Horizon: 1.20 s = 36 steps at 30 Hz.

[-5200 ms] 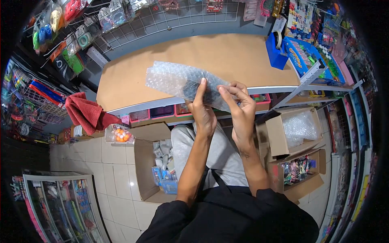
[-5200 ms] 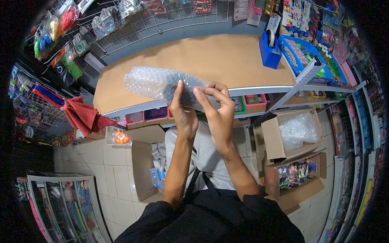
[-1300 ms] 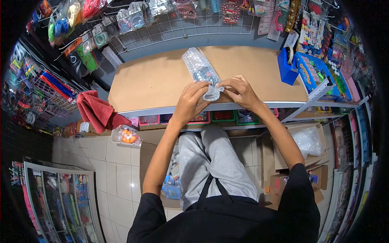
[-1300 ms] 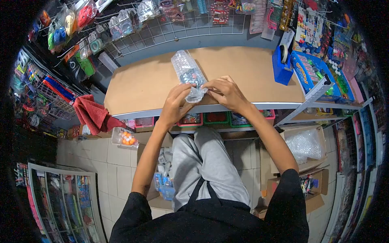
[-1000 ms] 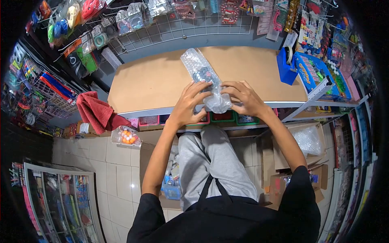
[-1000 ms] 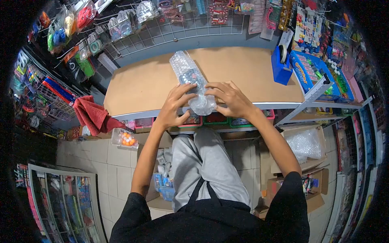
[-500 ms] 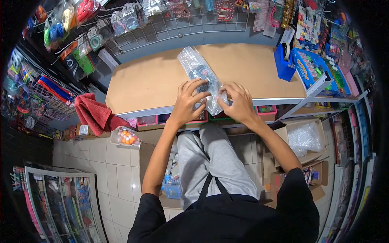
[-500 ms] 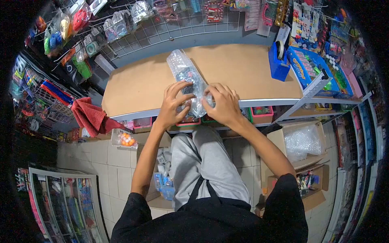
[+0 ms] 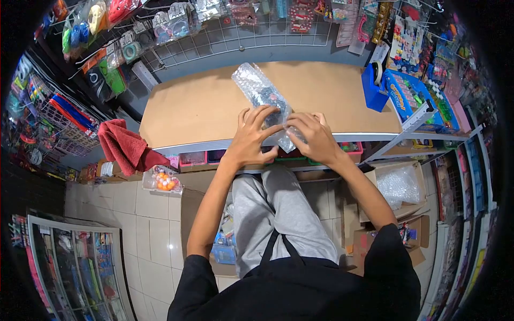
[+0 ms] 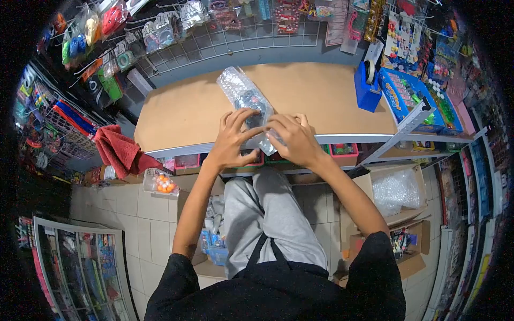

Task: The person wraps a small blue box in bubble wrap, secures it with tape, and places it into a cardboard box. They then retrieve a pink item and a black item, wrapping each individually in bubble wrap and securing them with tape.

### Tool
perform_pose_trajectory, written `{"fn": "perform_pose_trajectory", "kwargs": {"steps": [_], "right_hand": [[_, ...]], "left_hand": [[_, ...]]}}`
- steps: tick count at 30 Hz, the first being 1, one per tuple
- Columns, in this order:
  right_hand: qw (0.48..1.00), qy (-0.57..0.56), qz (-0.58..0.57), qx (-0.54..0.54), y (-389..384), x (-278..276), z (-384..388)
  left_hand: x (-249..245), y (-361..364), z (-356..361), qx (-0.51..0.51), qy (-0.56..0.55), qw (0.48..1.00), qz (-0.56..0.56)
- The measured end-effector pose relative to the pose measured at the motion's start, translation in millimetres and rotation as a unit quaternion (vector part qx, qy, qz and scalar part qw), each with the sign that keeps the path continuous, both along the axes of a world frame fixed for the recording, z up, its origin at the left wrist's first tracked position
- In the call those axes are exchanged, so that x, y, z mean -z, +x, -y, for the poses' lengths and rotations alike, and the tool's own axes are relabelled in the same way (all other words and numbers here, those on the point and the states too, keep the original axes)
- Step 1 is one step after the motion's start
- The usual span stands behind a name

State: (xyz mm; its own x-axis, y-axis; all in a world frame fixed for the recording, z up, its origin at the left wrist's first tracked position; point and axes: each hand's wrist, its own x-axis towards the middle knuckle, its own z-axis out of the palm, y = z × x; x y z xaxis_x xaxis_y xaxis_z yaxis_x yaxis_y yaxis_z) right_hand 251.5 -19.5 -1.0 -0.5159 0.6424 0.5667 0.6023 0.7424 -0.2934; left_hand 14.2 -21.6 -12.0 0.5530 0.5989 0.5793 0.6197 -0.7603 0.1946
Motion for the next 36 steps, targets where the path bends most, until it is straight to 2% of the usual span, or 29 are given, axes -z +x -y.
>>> {"fn": "perform_pose_trajectory", "kwargs": {"steps": [5,8,12,14,17,20,23,26,27,30,31,34,36], "right_hand": [[0.986,0.054,0.143,-0.072,18,-7,-3],[0.979,0.061,0.173,-0.087,27,-5,-9],[0.974,0.086,0.182,-0.104,41,-2,-22],[0.974,0.091,0.176,-0.113,46,1,-27],[0.992,0.045,0.093,-0.078,38,-12,-11],[0.996,-0.053,-0.073,0.01,25,-17,6],[0.998,-0.025,-0.04,0.028,14,-8,4],[0.982,-0.096,-0.112,0.12,16,9,-9],[0.965,-0.081,-0.177,0.177,11,2,-4],[0.942,0.141,-0.199,0.229,7,8,6],[0.95,0.145,-0.189,0.203,0,9,18],[0.979,-0.002,-0.085,0.184,-18,-2,48],[0.973,-0.076,-0.091,0.2,-19,9,44]], "left_hand": [[4,-5,-1,-0.005,0.018,0.999,-0.04],[16,-5,-13,-0.019,0.021,0.999,-0.03],[-10,2,-5,-0.062,0.002,0.996,-0.066],[-13,1,-8,-0.05,0.012,0.995,-0.081],[-15,0,-14,-0.025,0.013,0.997,-0.078],[-7,-4,-17,-0.004,0.011,0.999,-0.043],[0,-4,-12,0.008,0.03,0.999,-0.025],[4,-6,-10,0.01,0.048,0.999,-0.013],[6,-7,-10,0.008,0.052,0.999,-0.006],[10,-8,-10,0.008,0.041,0.999,0.002],[10,-7,-11,0.008,0.042,0.999,0.009],[13,-7,-11,0.011,0.036,0.999,0.022],[14,-8,-12,0.013,0.035,0.999,0.028]]}}
